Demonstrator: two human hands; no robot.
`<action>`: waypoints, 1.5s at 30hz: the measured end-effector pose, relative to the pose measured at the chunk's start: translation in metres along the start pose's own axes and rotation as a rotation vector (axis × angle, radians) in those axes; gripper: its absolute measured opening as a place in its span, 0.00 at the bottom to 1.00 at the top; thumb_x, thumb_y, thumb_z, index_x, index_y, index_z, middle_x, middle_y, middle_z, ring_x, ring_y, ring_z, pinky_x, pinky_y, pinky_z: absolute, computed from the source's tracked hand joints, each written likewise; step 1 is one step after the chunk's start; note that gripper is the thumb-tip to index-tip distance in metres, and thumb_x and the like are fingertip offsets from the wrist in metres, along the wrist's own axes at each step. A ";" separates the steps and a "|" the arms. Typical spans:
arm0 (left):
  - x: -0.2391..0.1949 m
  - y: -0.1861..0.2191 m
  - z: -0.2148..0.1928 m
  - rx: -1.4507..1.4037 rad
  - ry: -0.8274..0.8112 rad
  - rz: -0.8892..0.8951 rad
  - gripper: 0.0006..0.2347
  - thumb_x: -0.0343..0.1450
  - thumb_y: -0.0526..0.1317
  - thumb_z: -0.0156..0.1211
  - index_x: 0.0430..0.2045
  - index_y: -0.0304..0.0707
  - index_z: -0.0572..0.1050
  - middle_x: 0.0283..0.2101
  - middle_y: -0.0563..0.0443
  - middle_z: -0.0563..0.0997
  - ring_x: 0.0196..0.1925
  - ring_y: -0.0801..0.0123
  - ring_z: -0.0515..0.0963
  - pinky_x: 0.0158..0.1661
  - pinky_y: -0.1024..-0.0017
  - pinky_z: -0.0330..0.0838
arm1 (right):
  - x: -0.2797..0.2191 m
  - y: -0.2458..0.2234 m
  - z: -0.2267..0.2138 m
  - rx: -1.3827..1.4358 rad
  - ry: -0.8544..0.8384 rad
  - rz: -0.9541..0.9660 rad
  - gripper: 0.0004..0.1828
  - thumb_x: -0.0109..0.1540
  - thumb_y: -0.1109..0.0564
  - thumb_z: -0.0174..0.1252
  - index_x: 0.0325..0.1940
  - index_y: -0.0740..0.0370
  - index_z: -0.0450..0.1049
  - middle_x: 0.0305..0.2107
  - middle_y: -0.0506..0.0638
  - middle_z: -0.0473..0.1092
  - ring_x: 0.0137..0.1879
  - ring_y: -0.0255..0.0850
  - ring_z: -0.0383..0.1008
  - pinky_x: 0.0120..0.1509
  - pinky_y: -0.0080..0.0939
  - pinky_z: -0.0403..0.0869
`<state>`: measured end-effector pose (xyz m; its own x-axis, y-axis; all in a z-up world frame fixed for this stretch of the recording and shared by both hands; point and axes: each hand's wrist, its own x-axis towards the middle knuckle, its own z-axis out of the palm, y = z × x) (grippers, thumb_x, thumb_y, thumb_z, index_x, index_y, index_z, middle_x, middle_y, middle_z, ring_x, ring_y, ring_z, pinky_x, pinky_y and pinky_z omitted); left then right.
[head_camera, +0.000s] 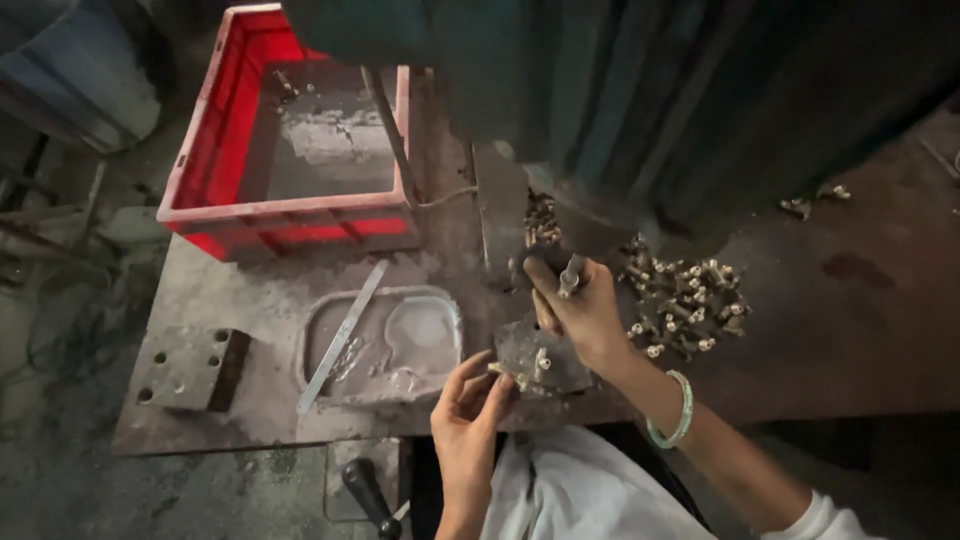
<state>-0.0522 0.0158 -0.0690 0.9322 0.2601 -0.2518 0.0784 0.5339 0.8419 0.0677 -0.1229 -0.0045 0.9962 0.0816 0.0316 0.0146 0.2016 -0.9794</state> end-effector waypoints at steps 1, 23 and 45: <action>0.001 0.003 0.003 0.015 0.017 -0.028 0.18 0.68 0.29 0.65 0.53 0.30 0.75 0.41 0.47 0.84 0.43 0.70 0.83 0.45 0.69 0.82 | 0.003 0.003 -0.003 -0.061 -0.034 -0.012 0.20 0.69 0.53 0.63 0.26 0.61 0.65 0.12 0.44 0.62 0.16 0.30 0.60 0.19 0.35 0.56; 0.032 0.058 0.046 1.208 -0.142 0.696 0.13 0.69 0.33 0.62 0.48 0.35 0.79 0.37 0.41 0.77 0.38 0.47 0.78 0.37 0.55 0.72 | 0.005 0.048 -0.048 -0.478 -0.141 -0.175 0.10 0.63 0.57 0.65 0.43 0.67 0.77 0.25 0.42 0.74 0.31 0.26 0.69 0.31 0.32 0.71; -0.042 0.146 0.091 0.288 0.081 0.408 0.19 0.69 0.29 0.68 0.55 0.33 0.77 0.38 0.46 0.87 0.36 0.74 0.82 0.35 0.76 0.76 | -0.004 -0.001 -0.002 -0.152 0.030 0.039 0.16 0.67 0.53 0.61 0.29 0.63 0.69 0.13 0.46 0.63 0.19 0.31 0.62 0.22 0.35 0.60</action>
<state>-0.0481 0.0100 0.1082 0.8778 0.4687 0.0991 -0.1819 0.1347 0.9741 0.0640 -0.1252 -0.0035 0.9983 0.0566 -0.0103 -0.0130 0.0484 -0.9987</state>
